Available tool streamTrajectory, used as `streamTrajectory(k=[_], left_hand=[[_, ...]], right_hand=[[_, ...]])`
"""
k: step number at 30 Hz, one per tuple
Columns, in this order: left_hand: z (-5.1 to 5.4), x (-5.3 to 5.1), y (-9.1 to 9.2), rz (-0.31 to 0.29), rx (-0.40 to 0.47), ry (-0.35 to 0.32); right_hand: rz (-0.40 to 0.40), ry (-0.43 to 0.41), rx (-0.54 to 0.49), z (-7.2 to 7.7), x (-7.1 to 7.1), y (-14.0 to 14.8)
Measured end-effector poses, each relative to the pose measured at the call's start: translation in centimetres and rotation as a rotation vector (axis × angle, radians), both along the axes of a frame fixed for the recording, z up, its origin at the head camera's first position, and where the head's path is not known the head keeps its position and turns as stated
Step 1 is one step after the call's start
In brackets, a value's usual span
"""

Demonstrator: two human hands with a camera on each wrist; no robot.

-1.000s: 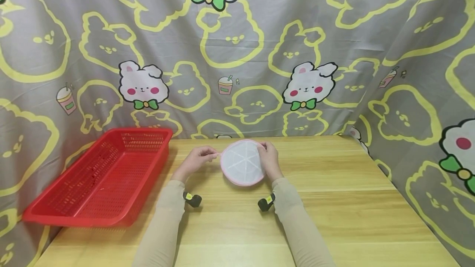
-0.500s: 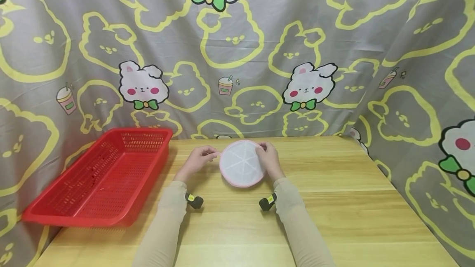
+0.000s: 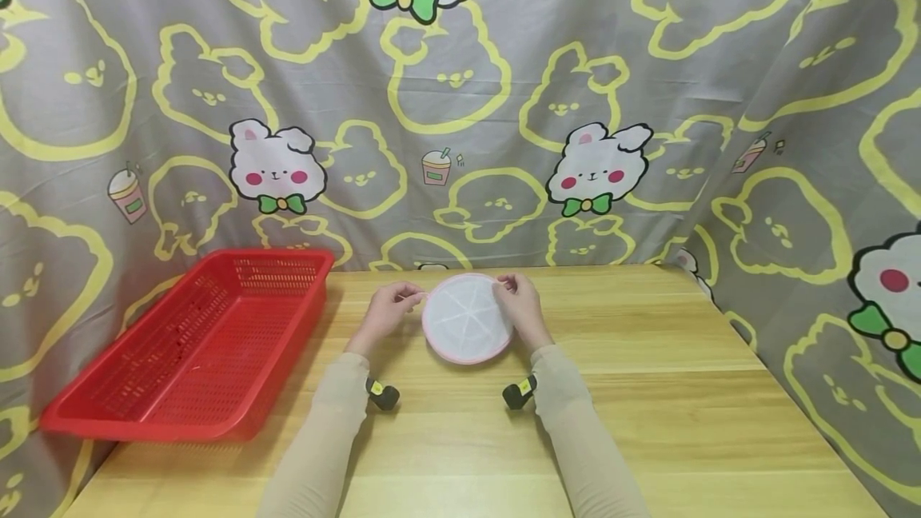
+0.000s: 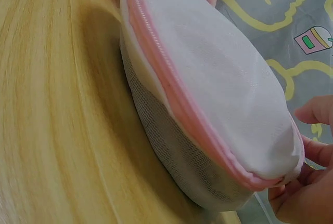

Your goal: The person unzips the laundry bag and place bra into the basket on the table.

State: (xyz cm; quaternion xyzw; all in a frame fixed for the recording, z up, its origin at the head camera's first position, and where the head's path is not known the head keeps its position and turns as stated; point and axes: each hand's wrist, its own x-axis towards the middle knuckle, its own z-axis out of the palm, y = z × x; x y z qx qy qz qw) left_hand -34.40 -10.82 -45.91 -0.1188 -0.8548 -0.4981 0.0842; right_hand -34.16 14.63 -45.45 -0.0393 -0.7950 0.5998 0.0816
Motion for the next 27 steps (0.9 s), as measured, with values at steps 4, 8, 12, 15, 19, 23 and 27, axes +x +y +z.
streamTrajectory(k=[4,8,12,15,19,23,27], left_hand=[[-0.1,0.2,0.3,0.031,0.013,0.012],[-0.1,0.2,0.6,0.064,0.017,0.028],[-0.2,0.1,0.8,0.078,0.015,0.041],[-0.2,0.0,1.0,0.083,0.013,0.039],[-0.3,-0.2,1.2,0.087,0.019,0.03],[-0.4,-0.3,1.5,0.089,0.026,0.025],[-0.5,-0.5,1.7,0.091,0.025,0.038]], right_hand=[[-0.003,0.019,0.006,0.1,0.1,-0.1],[0.003,0.03,0.018,0.3,0.1,-0.1],[-0.001,0.039,0.042,0.5,0.2,0.0],[-0.002,0.042,0.057,0.6,0.2,0.1],[0.009,0.047,0.069,0.6,0.1,0.2],[0.021,0.052,0.087,0.5,0.0,0.2],[0.037,0.045,0.09,0.4,-0.1,0.2]])
